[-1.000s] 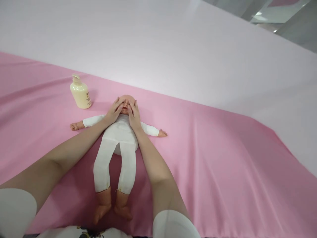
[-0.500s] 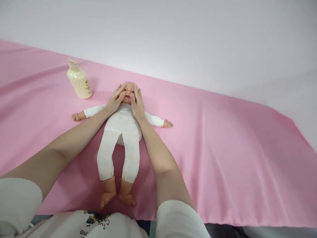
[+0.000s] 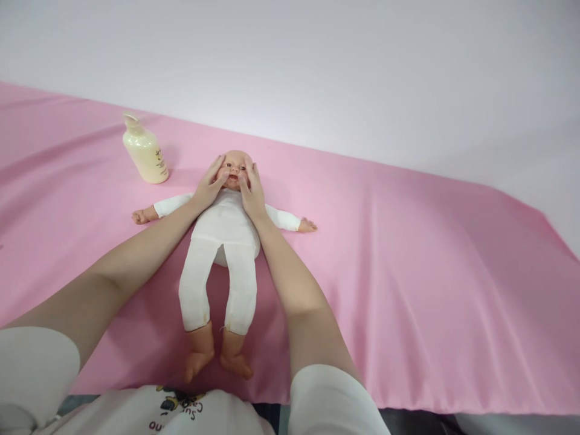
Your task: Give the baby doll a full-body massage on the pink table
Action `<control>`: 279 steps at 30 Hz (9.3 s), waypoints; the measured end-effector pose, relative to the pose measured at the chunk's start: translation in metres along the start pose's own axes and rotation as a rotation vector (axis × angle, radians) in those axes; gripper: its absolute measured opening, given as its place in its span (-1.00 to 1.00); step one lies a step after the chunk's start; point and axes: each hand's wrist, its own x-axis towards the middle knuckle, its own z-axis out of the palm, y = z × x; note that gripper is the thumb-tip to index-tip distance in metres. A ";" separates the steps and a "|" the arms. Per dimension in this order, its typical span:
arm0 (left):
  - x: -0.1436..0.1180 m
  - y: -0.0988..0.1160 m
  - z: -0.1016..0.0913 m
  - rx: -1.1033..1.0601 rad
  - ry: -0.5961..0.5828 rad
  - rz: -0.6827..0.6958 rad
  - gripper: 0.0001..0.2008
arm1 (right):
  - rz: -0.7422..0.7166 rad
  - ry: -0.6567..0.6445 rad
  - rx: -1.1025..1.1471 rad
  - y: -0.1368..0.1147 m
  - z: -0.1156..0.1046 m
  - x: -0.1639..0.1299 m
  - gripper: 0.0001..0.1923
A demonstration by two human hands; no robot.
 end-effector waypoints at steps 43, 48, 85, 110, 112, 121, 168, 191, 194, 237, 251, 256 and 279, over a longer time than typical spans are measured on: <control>0.000 -0.001 -0.001 0.018 0.028 -0.057 -0.19 | 0.105 0.047 0.088 0.005 0.002 0.004 0.02; 0.001 0.002 -0.002 0.038 0.010 0.015 -0.22 | -0.002 0.004 0.044 0.003 0.001 0.004 -0.18; 0.000 -0.001 -0.001 0.024 0.022 -0.049 -0.24 | 0.127 0.046 0.083 0.003 0.003 0.002 -0.06; 0.001 -0.009 -0.002 0.037 0.017 0.045 -0.29 | -0.063 -0.008 0.033 0.007 0.001 0.003 -0.17; 0.001 -0.011 -0.002 0.024 0.030 0.014 -0.28 | -0.054 0.002 0.034 0.008 0.001 0.003 -0.14; 0.002 -0.008 -0.001 0.031 0.027 -0.007 -0.27 | 0.000 0.019 0.061 0.009 0.002 0.003 -0.05; -0.001 0.006 -0.001 0.108 0.026 0.079 -0.26 | 0.095 0.026 0.083 0.010 0.001 0.003 0.01; -0.001 0.007 -0.002 0.296 0.178 0.180 -0.57 | -0.137 0.164 -0.044 0.000 0.004 -0.004 -0.39; -0.002 0.005 -0.002 0.271 0.164 0.186 -0.55 | -0.142 0.158 -0.046 -0.001 0.003 -0.003 -0.42; -0.005 -0.001 -0.001 0.316 0.139 0.256 -0.44 | -0.162 0.191 -0.116 0.006 0.001 -0.003 -0.37; -0.003 -0.019 -0.001 0.250 0.123 0.160 -0.32 | -0.006 0.071 -0.126 0.023 0.005 0.003 -0.15; -0.002 -0.005 -0.003 0.374 0.026 0.315 -0.35 | -0.193 -0.008 -0.218 0.012 0.001 0.002 -0.29; -0.001 -0.008 -0.003 0.375 0.017 0.284 -0.28 | -0.104 0.026 -0.103 0.008 0.002 0.001 -0.16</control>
